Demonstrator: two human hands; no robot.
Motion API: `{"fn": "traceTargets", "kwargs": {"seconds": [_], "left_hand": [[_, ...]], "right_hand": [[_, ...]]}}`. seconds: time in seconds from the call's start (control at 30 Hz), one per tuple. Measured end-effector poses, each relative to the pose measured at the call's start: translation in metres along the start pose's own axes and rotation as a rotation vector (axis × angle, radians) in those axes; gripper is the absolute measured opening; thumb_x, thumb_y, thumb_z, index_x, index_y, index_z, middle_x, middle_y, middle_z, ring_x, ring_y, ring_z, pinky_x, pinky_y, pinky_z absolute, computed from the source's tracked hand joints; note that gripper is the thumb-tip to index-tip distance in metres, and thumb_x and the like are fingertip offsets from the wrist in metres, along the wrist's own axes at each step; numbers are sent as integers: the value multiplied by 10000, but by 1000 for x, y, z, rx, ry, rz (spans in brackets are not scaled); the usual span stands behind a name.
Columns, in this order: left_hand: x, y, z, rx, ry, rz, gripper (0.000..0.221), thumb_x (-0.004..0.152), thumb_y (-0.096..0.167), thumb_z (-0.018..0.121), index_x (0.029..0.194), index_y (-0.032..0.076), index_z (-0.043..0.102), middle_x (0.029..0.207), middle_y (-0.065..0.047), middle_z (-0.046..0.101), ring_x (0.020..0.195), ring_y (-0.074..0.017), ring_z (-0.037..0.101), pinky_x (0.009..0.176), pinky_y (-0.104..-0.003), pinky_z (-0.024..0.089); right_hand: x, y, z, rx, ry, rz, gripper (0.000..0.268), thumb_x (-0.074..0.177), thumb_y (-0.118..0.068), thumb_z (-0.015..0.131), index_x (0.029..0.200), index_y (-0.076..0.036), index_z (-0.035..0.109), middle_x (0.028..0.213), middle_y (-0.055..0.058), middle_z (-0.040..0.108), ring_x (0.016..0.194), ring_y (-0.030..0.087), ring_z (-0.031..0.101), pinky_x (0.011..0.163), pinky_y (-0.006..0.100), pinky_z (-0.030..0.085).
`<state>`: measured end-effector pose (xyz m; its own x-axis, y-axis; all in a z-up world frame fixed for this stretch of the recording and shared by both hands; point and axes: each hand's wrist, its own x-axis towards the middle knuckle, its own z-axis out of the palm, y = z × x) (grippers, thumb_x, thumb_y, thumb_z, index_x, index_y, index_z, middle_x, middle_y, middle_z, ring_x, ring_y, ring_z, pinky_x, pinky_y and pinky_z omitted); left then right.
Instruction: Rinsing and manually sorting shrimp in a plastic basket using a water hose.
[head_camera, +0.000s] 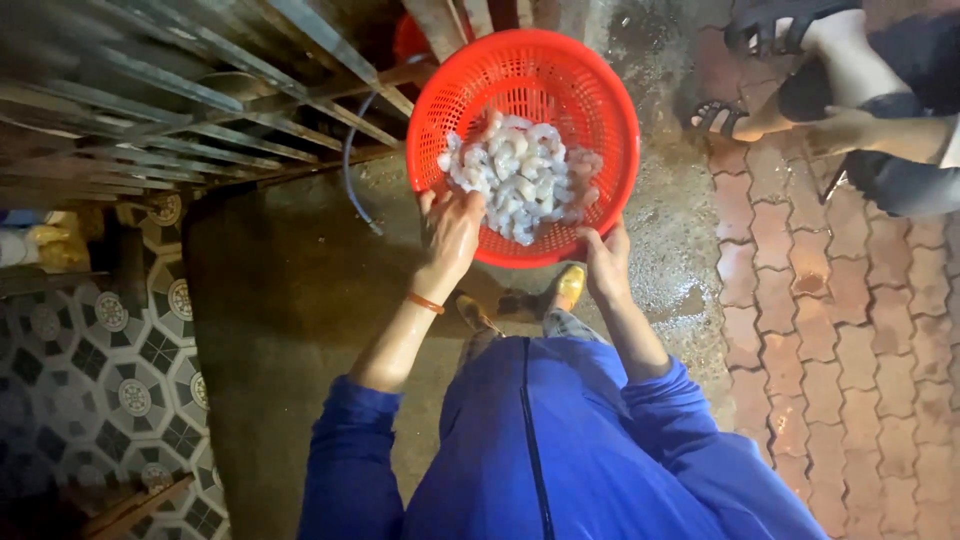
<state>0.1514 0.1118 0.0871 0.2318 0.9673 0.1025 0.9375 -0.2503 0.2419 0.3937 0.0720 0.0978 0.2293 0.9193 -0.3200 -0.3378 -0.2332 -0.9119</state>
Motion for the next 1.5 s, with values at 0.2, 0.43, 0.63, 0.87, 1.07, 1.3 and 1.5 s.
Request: {"fn": "traceTargets", "kwargs": {"seconds": [0.2,0.43,0.63,0.87,1.07,1.3,1.5], "left_hand": [[22,9,-15,-359,71,-151,168,920,43,675,1046,153,669,953,-77,662,933,-320,685,842,-437,531],[48,34,-41,-785,108,-374,255,813,32,795,1012,135,673,924,-92,752,883,-262,755,754,-332,616],[54,63,-44,-1014,156,-410,270,832,-97,704,993,108,774,911,-119,706,823,-180,709,676,-313,652],[54,56,-29,-1096,191,-387,295,891,-38,745,1178,21,715,1012,-238,703,802,-285,751,674,-355,686],[52,53,-19,-1028,240,-403,149,897,-20,768,1043,-10,738,946,-270,741,742,-317,767,621,-366,681],[50,41,-13,-796,152,-336,139,927,3,713,1042,61,764,887,-190,763,725,-245,767,605,-329,654],[68,59,0,-328,241,34,128,936,196,743,1063,177,753,994,-6,647,917,-249,681,799,-379,573]], "right_hand": [[28,25,-34,30,35,95,300,900,-21,663,1184,-48,570,963,161,689,791,301,733,578,514,624],[36,3,-41,39,69,110,323,895,-29,665,1199,-48,560,970,164,705,781,296,733,581,545,617],[39,-8,-47,43,63,117,327,889,-30,677,1200,-54,577,971,196,714,777,351,747,553,549,621],[38,-8,-50,42,48,116,336,891,-36,685,1205,-49,564,976,185,700,781,334,742,555,521,623],[39,3,-55,35,35,137,323,898,-39,677,1203,-50,571,984,177,707,791,322,745,579,517,620],[38,15,-60,32,8,119,325,897,-40,693,1197,-35,571,971,170,700,775,305,734,549,510,615],[28,4,-55,25,-11,105,328,886,-49,692,1194,-39,580,981,169,701,793,294,733,555,496,622]]}}
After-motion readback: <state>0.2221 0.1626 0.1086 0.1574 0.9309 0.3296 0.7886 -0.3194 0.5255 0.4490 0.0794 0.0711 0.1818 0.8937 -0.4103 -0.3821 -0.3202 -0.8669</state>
